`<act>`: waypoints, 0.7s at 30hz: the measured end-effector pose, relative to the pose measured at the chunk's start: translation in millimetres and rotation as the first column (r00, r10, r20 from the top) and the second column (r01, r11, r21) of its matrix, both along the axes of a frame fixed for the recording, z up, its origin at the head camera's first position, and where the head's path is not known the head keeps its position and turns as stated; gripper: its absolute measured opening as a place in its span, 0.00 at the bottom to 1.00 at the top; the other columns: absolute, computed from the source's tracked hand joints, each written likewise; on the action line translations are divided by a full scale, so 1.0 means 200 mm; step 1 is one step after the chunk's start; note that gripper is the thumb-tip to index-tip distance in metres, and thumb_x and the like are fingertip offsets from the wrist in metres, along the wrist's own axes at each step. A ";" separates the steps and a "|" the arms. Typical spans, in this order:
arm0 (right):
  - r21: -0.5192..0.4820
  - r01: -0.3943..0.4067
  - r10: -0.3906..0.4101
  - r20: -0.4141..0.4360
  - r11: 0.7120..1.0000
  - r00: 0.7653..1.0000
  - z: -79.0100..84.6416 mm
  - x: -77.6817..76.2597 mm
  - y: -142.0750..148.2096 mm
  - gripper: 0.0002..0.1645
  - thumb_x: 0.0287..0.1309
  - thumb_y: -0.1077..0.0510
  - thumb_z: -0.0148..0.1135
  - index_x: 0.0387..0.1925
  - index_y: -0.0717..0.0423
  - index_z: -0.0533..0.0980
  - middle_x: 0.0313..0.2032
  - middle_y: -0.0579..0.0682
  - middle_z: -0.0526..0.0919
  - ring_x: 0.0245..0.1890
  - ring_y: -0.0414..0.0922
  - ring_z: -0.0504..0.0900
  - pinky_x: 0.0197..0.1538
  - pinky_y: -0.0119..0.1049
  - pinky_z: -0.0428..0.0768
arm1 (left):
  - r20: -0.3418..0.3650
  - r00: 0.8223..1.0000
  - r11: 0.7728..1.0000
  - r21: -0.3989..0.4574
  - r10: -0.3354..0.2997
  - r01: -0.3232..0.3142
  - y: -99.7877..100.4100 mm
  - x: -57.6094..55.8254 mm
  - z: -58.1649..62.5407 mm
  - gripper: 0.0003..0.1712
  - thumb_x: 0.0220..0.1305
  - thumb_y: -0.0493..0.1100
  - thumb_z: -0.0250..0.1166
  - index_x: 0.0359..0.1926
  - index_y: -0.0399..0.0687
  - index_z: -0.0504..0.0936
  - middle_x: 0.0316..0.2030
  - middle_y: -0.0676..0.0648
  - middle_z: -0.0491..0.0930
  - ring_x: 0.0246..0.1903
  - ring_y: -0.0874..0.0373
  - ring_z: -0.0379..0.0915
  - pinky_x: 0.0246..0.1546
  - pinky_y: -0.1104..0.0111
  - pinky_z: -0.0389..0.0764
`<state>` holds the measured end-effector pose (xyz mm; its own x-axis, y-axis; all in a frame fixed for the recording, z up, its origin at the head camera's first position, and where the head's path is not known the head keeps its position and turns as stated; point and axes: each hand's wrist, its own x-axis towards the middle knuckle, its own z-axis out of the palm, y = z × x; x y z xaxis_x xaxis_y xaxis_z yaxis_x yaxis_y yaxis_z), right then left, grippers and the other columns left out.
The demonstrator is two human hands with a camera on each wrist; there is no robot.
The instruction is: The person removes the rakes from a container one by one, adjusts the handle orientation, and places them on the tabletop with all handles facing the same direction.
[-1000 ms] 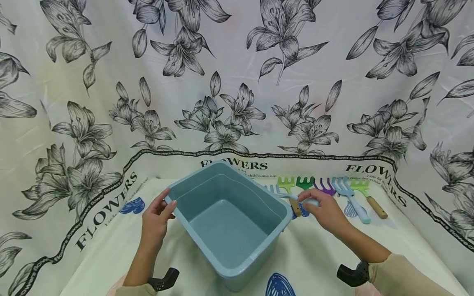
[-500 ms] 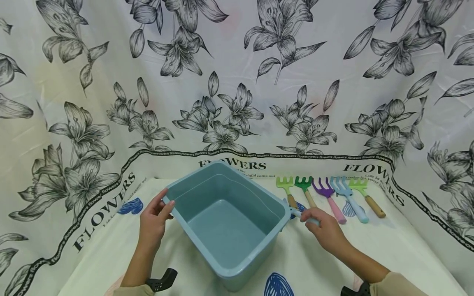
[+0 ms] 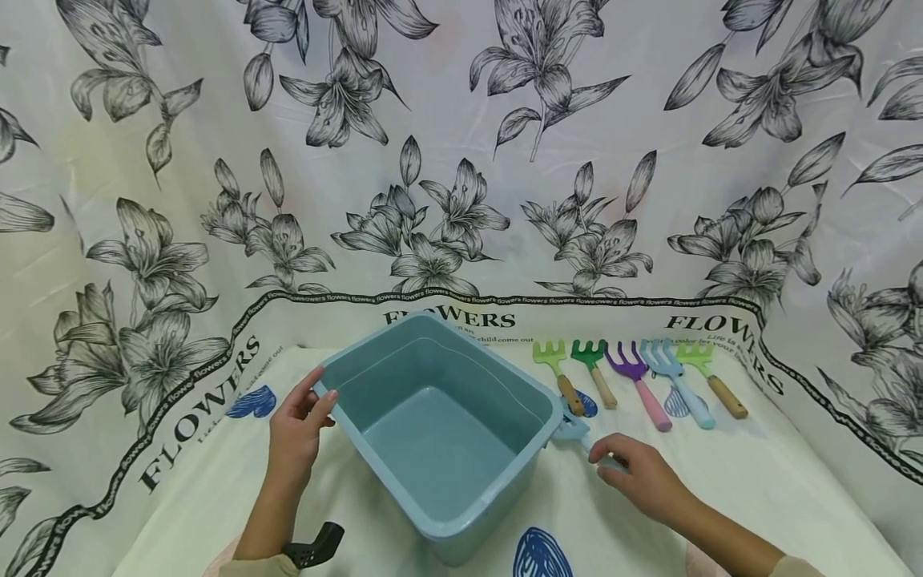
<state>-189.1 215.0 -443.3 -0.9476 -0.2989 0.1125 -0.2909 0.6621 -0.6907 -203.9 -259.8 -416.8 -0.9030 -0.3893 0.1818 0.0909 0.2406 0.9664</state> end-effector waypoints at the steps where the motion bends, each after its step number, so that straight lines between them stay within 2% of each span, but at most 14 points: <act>1: 0.005 -0.036 0.035 0.033 0.999 0.999 0.00 0.00 0.01 0.10 0.56 0.65 0.66 0.39 0.51 0.80 0.39 0.42 0.80 0.37 0.43 0.76 0.40 0.37 0.78 | -0.001 1.000 1.000 -0.001 0.000 0.000 0.00 0.00 0.00 0.32 0.66 0.56 0.63 0.70 0.63 0.68 0.42 0.45 0.71 0.38 0.59 0.73 0.41 0.76 0.79; 4: -0.018 -0.138 0.139 0.124 0.990 0.982 -0.02 0.02 0.04 0.10 0.57 0.64 0.65 0.42 0.53 0.80 0.40 0.47 0.80 0.31 0.41 0.73 0.32 0.32 0.76 | -0.002 1.000 1.000 -0.006 0.004 -0.004 0.00 0.01 0.01 0.32 0.66 0.56 0.62 0.70 0.62 0.68 0.42 0.45 0.70 0.38 0.59 0.73 0.41 0.76 0.79; 8: -0.030 -0.208 0.209 0.194 0.978 0.958 -0.05 0.03 0.05 0.13 0.55 0.65 0.67 0.44 0.54 0.80 0.41 0.49 0.80 0.32 0.42 0.74 0.32 0.32 0.76 | -0.002 1.000 1.000 -0.013 0.010 -0.010 0.00 0.01 0.01 0.32 0.66 0.56 0.62 0.70 0.63 0.68 0.42 0.45 0.70 0.38 0.59 0.73 0.41 0.76 0.79; 14: 0.016 -0.248 0.238 0.225 0.969 0.945 -0.11 0.03 0.00 0.17 0.52 0.64 0.72 0.44 0.50 0.79 0.41 0.45 0.79 0.32 0.44 0.73 0.34 0.31 0.76 | 0.002 1.000 1.000 -0.006 0.007 -0.007 0.00 0.00 0.00 0.33 0.66 0.56 0.62 0.70 0.63 0.67 0.43 0.45 0.71 0.39 0.58 0.73 0.41 0.76 0.79; 21: 0.054 -0.222 0.205 0.220 0.974 0.954 -0.16 0.02 -0.05 0.18 0.50 0.59 0.74 0.44 0.47 0.79 0.39 0.44 0.75 0.30 0.44 0.72 0.33 0.30 0.77 | -0.007 1.000 1.000 -0.011 0.006 -0.006 0.00 0.00 0.00 0.33 0.66 0.56 0.63 0.70 0.62 0.68 0.42 0.45 0.72 0.38 0.59 0.74 0.40 0.76 0.80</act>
